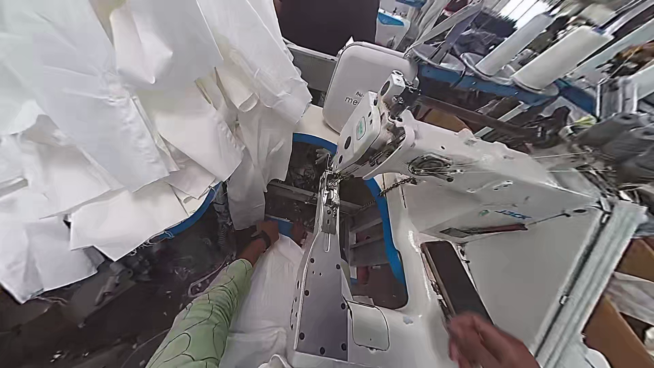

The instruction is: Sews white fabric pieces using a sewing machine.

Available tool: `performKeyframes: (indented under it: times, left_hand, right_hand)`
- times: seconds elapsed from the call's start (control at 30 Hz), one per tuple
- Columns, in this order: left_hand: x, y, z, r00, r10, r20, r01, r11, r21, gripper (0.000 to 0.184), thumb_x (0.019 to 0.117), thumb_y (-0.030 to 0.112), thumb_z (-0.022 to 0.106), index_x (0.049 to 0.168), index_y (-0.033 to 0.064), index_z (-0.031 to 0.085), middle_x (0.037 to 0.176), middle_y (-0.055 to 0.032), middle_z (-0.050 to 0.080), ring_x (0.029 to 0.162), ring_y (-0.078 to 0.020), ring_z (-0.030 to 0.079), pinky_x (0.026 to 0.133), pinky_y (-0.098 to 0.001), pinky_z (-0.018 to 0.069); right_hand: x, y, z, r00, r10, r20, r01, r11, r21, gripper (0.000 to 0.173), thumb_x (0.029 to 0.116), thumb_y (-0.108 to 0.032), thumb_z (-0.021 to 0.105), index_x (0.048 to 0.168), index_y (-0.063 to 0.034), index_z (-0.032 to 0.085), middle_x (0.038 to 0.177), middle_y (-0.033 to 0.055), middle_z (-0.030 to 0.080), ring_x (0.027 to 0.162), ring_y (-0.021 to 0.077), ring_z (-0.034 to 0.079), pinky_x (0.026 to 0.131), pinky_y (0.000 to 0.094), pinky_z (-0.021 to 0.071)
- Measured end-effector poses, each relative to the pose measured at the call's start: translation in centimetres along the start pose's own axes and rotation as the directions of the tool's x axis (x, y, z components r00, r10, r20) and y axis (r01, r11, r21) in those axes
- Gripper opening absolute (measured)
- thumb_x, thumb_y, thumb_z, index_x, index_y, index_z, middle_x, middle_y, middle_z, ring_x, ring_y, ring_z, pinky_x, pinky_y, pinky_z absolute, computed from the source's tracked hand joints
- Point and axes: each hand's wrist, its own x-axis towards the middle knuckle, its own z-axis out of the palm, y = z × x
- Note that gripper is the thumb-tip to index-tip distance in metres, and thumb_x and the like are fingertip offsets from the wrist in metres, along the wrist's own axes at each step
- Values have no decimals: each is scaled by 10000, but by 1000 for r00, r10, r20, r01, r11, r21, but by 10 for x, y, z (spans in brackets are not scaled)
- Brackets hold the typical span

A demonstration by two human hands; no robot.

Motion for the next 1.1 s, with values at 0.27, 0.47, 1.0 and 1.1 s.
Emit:
performKeyframes:
  times: [0.27, 0.47, 1.0, 1.1]
  left_hand:
    - [-171, 6, -96, 789, -129, -601, -584, 147, -798, 294, 980, 123, 637, 1217, -19, 536, 974, -48, 687, 822, -70, 689, 744, -256, 600]
    - [-155, 1, -106, 769, -325, -550, -479, 276, -833, 166, 961, 103, 704, 1044, -35, 664, 828, -59, 698, 719, -90, 673, 713, -289, 582]
    - [-182, 33, -74, 888, 73, -454, -431, 474, -768, 222, 1024, 42, 535, 1129, -43, 710, 962, -87, 714, 832, -73, 643, 807, -291, 539]
    - [-229, 85, -75, 797, 492, -351, -446, 87, -891, 424, 1045, 73, 396, 1449, -34, 470, 901, 26, 677, 739, -5, 627, 707, -200, 534]
  right_hand:
    - [234, -66, 160, 966, -68, 251, -3, 962, 271, 319, 1040, -33, 514, 1336, 84, 533, 1189, 185, 625, 1079, 111, 597, 964, 229, 471]
    - [256, -80, 158, 981, 92, 171, -177, 785, 594, 302, 1118, -106, 315, 1325, 17, 498, 1072, 59, 606, 926, 13, 582, 814, 180, 495]
    - [145, -90, 106, 944, -331, -7, 314, 902, -294, 483, 827, 0, 658, 1309, 27, 629, 888, 197, 670, 748, 350, 651, 650, 512, 524]
    - [119, -83, 138, 657, -721, -222, 668, 693, -272, 264, 841, -93, 648, 1063, 22, 730, 784, 137, 684, 591, 222, 653, 498, 343, 533]
